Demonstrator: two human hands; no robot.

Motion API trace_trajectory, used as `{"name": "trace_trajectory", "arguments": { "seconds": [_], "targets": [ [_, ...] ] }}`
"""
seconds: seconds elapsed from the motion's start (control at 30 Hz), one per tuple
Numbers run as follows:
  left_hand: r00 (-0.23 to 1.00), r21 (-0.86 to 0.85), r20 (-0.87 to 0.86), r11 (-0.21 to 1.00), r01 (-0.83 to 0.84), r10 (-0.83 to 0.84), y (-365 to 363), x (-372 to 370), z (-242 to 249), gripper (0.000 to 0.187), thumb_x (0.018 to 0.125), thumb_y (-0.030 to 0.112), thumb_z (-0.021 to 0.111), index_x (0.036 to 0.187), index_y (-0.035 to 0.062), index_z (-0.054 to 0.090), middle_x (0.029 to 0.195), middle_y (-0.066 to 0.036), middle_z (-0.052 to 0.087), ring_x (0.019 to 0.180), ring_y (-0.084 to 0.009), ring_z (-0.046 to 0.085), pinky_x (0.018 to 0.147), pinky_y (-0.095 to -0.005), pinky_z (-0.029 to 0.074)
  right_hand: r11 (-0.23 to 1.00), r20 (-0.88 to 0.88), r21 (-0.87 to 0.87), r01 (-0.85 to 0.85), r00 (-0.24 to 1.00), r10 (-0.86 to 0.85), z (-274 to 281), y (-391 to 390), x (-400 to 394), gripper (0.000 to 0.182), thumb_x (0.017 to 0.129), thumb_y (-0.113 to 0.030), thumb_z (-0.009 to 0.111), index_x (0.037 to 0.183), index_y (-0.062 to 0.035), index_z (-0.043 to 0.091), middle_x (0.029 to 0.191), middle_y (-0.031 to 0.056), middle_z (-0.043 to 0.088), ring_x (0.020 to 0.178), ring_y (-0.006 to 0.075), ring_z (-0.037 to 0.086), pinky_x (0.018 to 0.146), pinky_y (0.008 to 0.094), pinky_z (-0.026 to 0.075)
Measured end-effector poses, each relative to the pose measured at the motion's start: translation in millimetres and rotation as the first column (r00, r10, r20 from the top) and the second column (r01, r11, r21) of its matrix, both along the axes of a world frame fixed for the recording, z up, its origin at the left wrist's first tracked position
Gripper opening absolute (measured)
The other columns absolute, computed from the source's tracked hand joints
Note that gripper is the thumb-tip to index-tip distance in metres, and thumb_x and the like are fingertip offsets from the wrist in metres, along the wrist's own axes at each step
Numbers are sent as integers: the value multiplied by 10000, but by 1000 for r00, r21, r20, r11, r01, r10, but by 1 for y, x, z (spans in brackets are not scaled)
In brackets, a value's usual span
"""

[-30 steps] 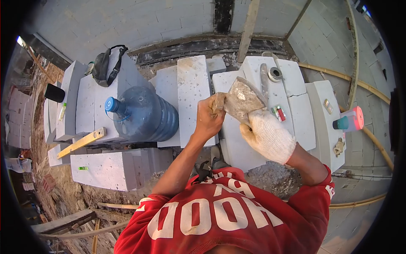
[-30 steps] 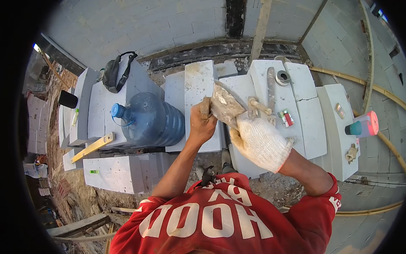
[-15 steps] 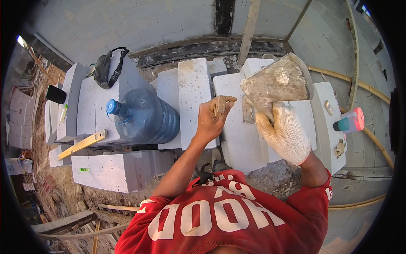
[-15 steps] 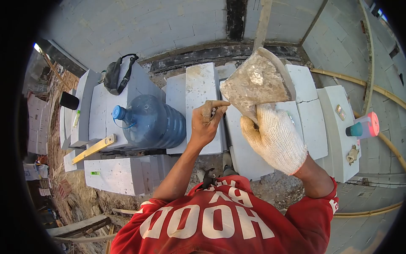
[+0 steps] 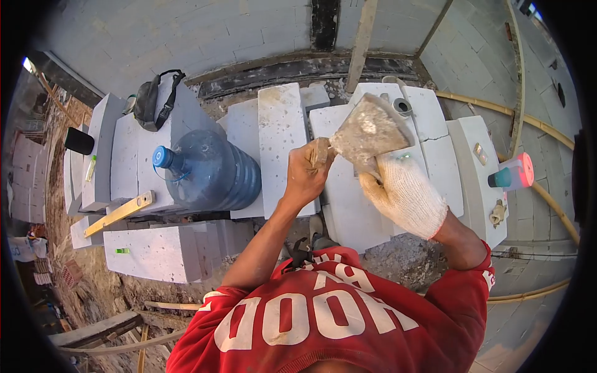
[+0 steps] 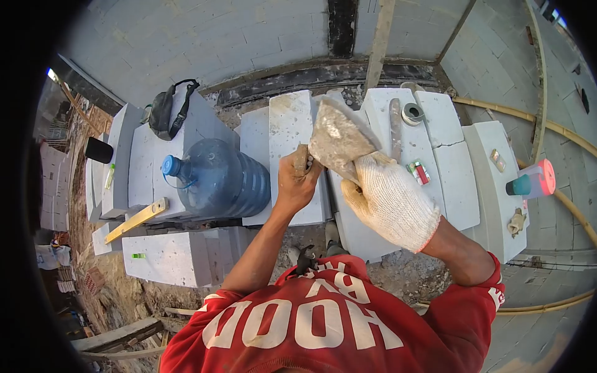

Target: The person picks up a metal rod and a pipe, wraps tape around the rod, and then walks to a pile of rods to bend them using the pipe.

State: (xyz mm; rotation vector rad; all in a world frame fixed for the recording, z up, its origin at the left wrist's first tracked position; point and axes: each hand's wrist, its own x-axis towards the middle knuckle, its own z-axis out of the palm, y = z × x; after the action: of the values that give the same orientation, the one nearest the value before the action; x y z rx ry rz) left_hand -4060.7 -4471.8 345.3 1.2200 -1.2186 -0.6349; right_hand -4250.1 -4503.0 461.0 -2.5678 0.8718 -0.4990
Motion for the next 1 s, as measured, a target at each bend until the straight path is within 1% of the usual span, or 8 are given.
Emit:
{"name": "trace_trajectory", "arguments": {
  "seconds": [0.23,0.37,0.4,0.47,0.6,0.73,0.93,1.0],
  "targets": [
    [999,-73,-33,997,-6,4,-4,1,-11,223,853,-31,574,1040,-31,695,687,-32,573,625,-92,460,571,-283,405,991,-143,127,30,990,-12,-21,2,0,270,929,-220,630,918,46,584,745,257,626,720,423,650,607,470,506],
    [996,12,-83,1000,-12,13,-1,10,-9,216,943,191,703,1033,-5,690,664,28,497,606,-65,453,552,-244,367,975,243,106,194,946,-214,-59,-4,-18,357,936,-236,626,1143,46,555,897,311,639,939,478,643,747,504,501],
    [995,-3,-99,1000,-14,14,-2,17,-14,274,953,267,715,1024,4,687,652,44,470,584,-52,434,531,-235,345,971,235,108,215,943,-235,-70,-13,-30,357,936,-236,626,1143,46,555,897,311,639,939,478,643,747,504,501],
    [988,-46,-153,999,-15,8,-2,31,-21,274,968,260,693,1068,9,650,642,47,448,545,-49,390,500,-235,328,792,134,253,556,790,-598,-90,-31,-69,446,926,-239,639,1245,44,506,979,308,660,971,477,643,785,494,507],
    [955,-148,-295,986,-72,26,9,57,-20,310,995,281,650,1145,20,572,613,55,390,489,-42,300,456,-232,284,523,-189,-67,850,503,-843,-143,-78,-172,504,894,-246,661,1299,9,505,1103,292,673,1040,448,649,861,518,517],
    [900,-187,-435,974,-130,37,19,71,-1,356,992,315,647,1231,87,514,609,58,331,476,-43,309,434,-229,273,316,-360,-30,948,284,-889,-232,-107,-274,553,847,-312,702,1282,-9,546,1082,284,682,1037,447,649,887,523,509],
    [762,-22,-637,986,-166,114,27,68,16,518,1020,591,404,1287,157,496,589,46,321,451,-60,292,461,-231,311,259,-376,-312,914,131,-917,-253,-83,-288,464,855,-312,675,1196,-5,603,1079,230,663,993,416,652,871,519,512],
    [677,35,-729,994,-108,99,29,66,13,629,1012,676,262,1295,163,491,583,39,314,448,-63,286,464,-249,324,250,-151,-311,917,212,-965,-221,-76,-243,404,872,-259,667,1175,4,610,1060,202,636,937,392,647,841,494,517]
  ]
}}
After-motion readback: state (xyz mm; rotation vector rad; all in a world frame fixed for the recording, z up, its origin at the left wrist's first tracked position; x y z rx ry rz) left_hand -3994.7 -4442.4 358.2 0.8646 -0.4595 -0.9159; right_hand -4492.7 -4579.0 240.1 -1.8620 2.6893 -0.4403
